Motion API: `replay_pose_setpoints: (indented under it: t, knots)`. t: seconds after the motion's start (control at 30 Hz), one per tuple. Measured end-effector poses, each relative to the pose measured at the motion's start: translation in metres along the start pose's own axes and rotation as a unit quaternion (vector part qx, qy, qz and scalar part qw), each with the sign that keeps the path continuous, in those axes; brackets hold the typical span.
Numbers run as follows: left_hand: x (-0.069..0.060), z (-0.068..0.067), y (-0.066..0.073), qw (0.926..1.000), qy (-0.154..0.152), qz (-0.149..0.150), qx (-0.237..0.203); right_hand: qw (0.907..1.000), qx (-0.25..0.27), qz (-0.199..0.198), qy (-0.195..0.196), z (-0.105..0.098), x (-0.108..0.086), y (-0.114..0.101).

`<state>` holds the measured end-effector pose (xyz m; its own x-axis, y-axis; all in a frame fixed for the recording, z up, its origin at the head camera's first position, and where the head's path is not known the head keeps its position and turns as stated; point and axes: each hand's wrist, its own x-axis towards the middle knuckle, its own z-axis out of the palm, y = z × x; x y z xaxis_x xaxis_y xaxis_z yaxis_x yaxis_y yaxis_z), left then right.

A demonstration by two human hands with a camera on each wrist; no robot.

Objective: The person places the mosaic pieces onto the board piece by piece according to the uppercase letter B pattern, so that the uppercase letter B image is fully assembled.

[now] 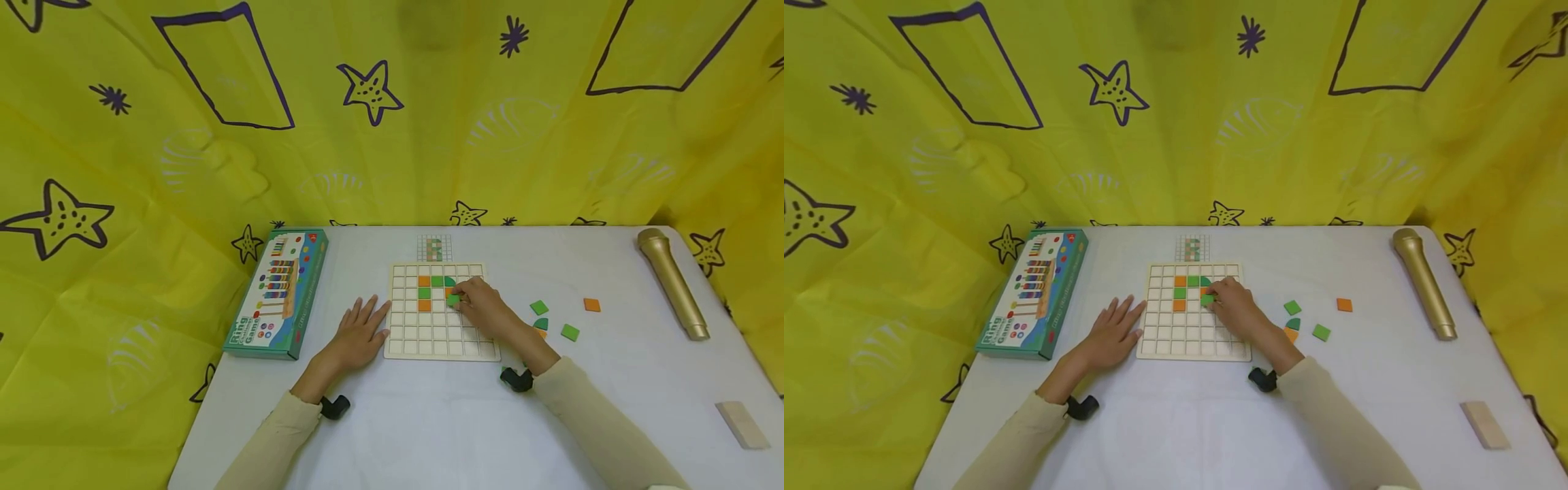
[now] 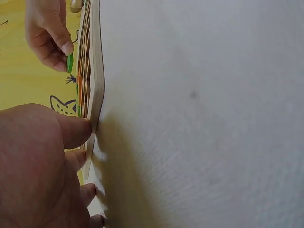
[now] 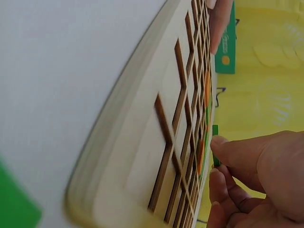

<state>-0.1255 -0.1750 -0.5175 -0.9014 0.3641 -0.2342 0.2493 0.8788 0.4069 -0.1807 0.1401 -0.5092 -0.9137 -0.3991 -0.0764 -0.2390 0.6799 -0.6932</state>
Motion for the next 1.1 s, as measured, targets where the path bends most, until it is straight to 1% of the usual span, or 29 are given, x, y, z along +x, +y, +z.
replay_pose_setpoints:
  t: [0.17,0.3,0.43,0.67,0.9,1.0,1.1]
  knots:
    - [-0.001,-0.001,0.001,1.0,0.002,0.0,0.0,0.9993,-0.031,-0.018,0.003,0.009,0.005,-0.011]
    - [-0.001,-0.002,0.002,1.0,0.002,-0.002,-0.002,0.9971,-0.064,-0.04,0.013,0.014,0.009,-0.016]
    - [-0.001,-0.002,0.003,1.0,0.002,-0.003,-0.004,0.9954,-0.077,-0.056,0.016,0.017,0.009,-0.02]
    - [-0.001,0.0,0.002,1.0,0.002,-0.001,-0.004,0.9967,-0.069,-0.043,0.004,0.017,0.006,-0.026]
    - [-0.002,-0.001,0.002,1.0,0.003,0.0,-0.007,0.9926,-0.096,-0.071,0.021,0.018,0.003,-0.025]
    - [-0.002,-0.001,0.002,1.0,0.004,0.002,-0.005,0.9921,-0.102,-0.069,0.023,0.017,0.0,-0.024]
    - [-0.001,-0.001,0.002,1.0,0.003,0.001,-0.003,0.9925,-0.102,-0.063,0.025,0.009,-0.006,-0.022]
